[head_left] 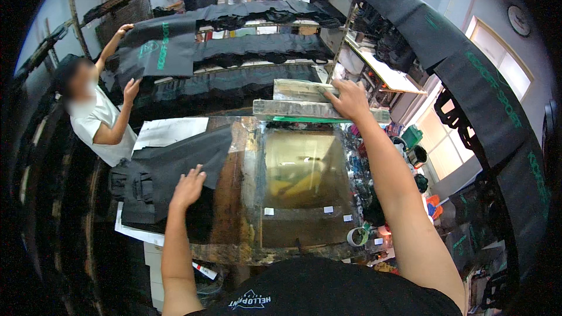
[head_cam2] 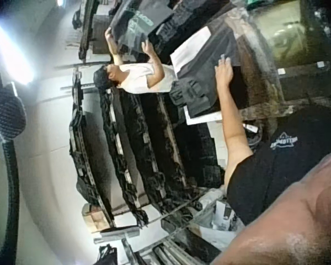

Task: The person performs screen printing on black tote bags by placing each bag on the printing table, lowering a screen frame, and using a squeegee to apply green ink before handing the finished bags to an assistant.

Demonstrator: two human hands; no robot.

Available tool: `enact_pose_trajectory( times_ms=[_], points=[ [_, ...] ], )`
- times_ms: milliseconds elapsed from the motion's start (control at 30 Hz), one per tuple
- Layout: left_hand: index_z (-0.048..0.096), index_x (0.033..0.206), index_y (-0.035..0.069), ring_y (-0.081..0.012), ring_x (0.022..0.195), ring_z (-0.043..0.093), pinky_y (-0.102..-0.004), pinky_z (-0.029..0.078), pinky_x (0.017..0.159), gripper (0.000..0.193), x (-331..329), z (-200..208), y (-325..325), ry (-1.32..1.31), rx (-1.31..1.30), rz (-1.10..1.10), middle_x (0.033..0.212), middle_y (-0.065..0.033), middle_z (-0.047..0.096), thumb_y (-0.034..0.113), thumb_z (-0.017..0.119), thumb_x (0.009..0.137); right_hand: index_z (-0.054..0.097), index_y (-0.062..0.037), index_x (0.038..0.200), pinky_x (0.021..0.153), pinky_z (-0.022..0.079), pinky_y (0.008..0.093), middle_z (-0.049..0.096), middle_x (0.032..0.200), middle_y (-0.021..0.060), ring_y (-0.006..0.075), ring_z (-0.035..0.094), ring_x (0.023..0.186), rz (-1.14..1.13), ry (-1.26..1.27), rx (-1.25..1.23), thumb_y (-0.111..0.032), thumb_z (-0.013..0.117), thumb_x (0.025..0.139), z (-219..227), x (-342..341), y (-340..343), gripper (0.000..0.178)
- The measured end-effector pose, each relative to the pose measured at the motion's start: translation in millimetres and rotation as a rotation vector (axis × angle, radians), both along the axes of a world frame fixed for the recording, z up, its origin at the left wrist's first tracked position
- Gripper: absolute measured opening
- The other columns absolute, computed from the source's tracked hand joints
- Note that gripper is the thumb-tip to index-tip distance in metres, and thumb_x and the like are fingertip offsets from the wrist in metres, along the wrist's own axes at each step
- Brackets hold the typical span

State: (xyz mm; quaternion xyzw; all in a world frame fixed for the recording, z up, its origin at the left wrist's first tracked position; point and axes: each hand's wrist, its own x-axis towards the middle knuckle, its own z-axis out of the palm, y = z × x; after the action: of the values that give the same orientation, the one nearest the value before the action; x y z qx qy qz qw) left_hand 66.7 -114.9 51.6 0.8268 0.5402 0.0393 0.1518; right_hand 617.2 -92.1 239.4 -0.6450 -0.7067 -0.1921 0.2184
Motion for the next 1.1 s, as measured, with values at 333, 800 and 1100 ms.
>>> enact_pose_trajectory(
  times_ms=[333,800,1100],
  points=[
    [0.049,0.149,0.004,-0.0441,0.140,0.046,-0.0670,0.025,0.117,0.057,292.7,-91.9,-36.0,0.022,-0.070,-0.069,0.156,-0.0191,0.048,0.041,0.038,0.107,0.068,-0.0110,0.108,0.093,0.040,0.0541,0.072,0.098,0.0152,0.0339,0.067,0.101,0.008,0.018,0.042,-0.062,0.056,0.095,-0.5,11.8,1.5,0.054],
    [0.028,0.165,0.016,-0.0512,0.156,0.008,-0.0752,0.001,0.117,0.115,275.0,-165.6,-112.0,0.015,0.101,-0.351,0.171,-0.0216,0.013,0.090,0.050,0.079,0.071,-0.0128,0.112,0.090,0.044,0.0519,0.074,0.106,0.0151,0.0358,0.068,0.106,-0.026,-0.022,0.051,-0.062,0.056,0.095,2.9,4.0,9.6,0.054],
    [0.027,0.165,0.022,-0.0539,0.155,0.002,-0.0754,-0.002,0.117,0.117,318.2,-175.2,-76.2,0.043,0.066,-0.455,0.173,-0.0192,0.009,0.095,0.046,0.076,0.069,-0.0037,0.086,0.092,0.046,0.0540,0.071,0.094,0.0242,0.0400,0.067,0.098,0.043,0.135,0.011,-0.072,0.048,0.095,27.0,-2.7,10.1,0.072]
  ],
)
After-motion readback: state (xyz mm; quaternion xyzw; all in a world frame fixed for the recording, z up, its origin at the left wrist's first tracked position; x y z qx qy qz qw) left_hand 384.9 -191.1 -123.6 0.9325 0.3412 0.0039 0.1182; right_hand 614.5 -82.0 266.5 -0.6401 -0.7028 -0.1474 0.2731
